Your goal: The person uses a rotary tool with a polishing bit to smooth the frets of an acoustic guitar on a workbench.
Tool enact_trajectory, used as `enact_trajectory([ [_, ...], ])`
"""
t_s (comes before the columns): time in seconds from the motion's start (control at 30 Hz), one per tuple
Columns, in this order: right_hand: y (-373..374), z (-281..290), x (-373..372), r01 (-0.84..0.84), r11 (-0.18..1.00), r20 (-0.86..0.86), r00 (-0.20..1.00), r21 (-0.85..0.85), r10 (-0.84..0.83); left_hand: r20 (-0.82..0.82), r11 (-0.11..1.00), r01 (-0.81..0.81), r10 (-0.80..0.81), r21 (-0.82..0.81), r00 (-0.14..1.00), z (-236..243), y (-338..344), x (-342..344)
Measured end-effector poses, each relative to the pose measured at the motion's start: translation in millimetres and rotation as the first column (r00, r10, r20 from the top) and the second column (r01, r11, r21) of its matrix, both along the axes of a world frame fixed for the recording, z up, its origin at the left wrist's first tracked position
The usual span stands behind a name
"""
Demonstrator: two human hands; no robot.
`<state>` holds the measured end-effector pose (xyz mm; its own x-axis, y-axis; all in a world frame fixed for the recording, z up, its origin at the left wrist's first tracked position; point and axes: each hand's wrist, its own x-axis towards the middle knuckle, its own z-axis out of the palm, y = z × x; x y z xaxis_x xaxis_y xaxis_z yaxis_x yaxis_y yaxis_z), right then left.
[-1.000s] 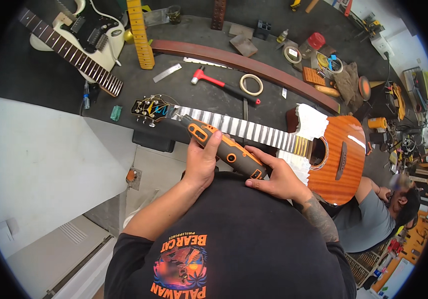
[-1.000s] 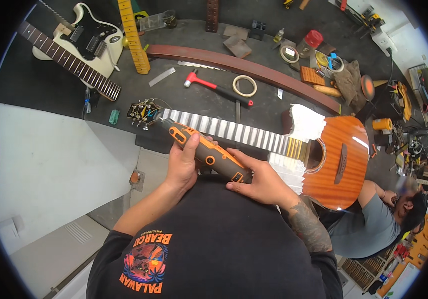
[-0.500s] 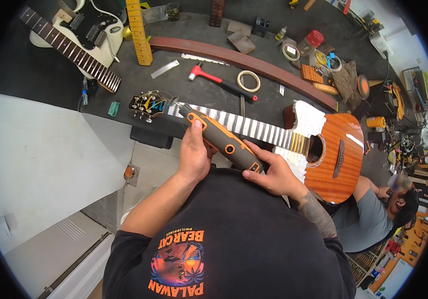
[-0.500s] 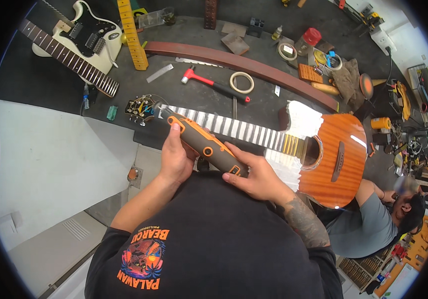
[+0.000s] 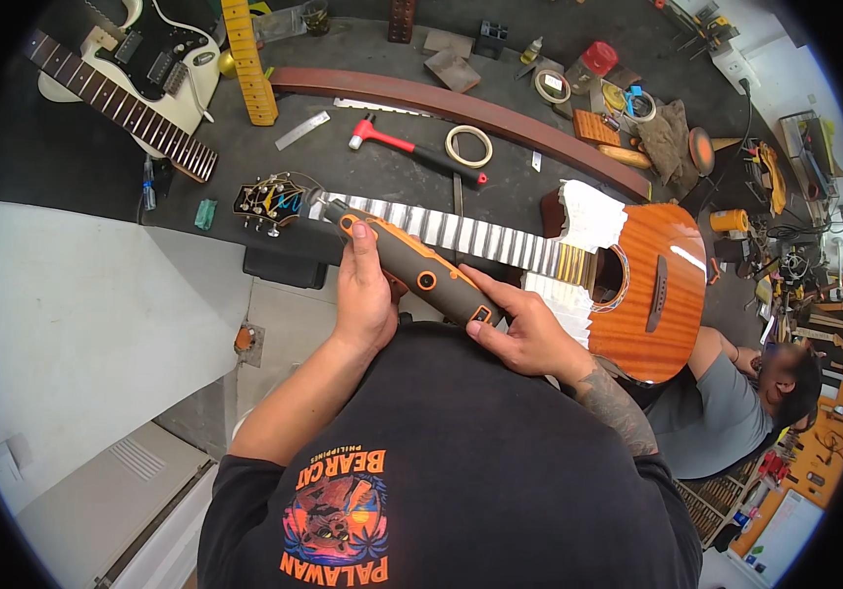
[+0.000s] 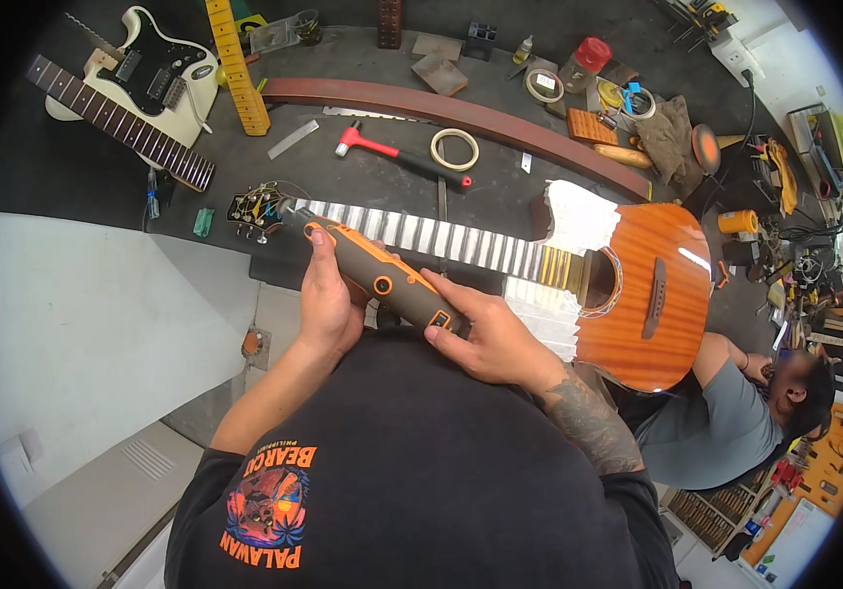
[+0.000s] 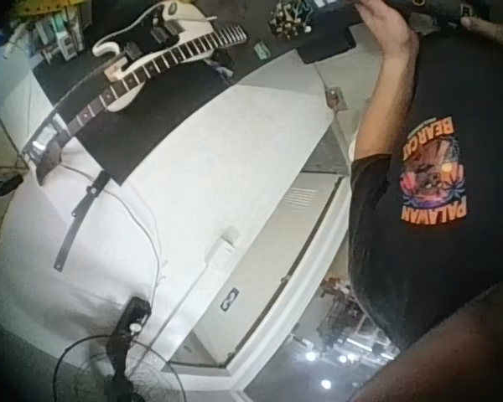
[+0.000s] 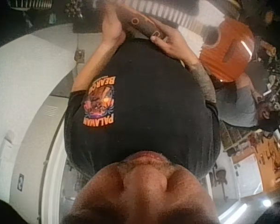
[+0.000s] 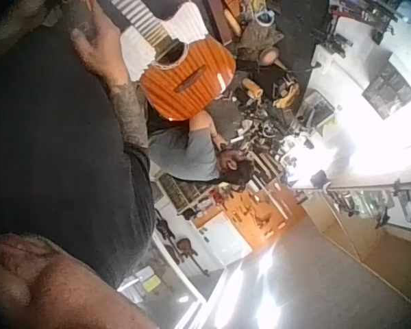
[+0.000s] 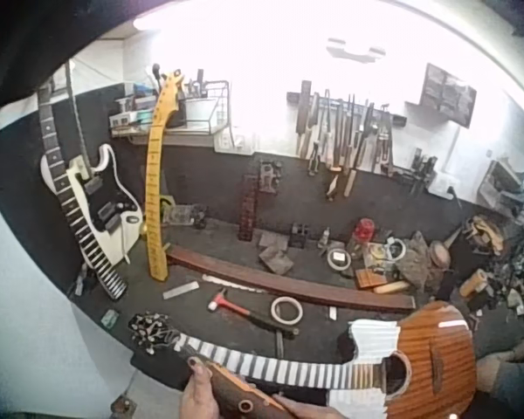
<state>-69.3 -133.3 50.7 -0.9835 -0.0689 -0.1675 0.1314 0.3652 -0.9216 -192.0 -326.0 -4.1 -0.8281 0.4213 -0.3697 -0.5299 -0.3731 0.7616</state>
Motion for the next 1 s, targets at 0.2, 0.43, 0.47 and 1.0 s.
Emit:
enact_trajectory([
  [0.2, 3.3, 0.9, -2.2, 0.001, 1.000, 0.033, 0.999, 0.001, -0.001, 0.011, 1.000, -0.007, 0.008, -0.014, 1.000, -3.9, 1.3, -1.5],
  [0.43, 6.9, -9.5, 0.4, 0.004, 0.986, -0.010, 1.000, -0.169, -0.006, 0.024, 0.998, -0.043, 0.044, -0.043, 0.999, -0.4, 3.1, -1.2],
  [0.47, 7.0, -9.8, 0.6, 0.003, 0.986, -0.010, 1.000, -0.168, -0.005, 0.050, 0.998, -0.052, 0.054, -0.040, 0.997, 2.5, 3.4, -1.2],
  [1.0, 6.3, -15.9, -7.0, -0.005, 0.997, 0.030, 1.000, -0.075, 0.007, 0.064, 0.995, -0.078, 0.082, -0.059, 0.995, 0.9, 3.9, 1.2],
])
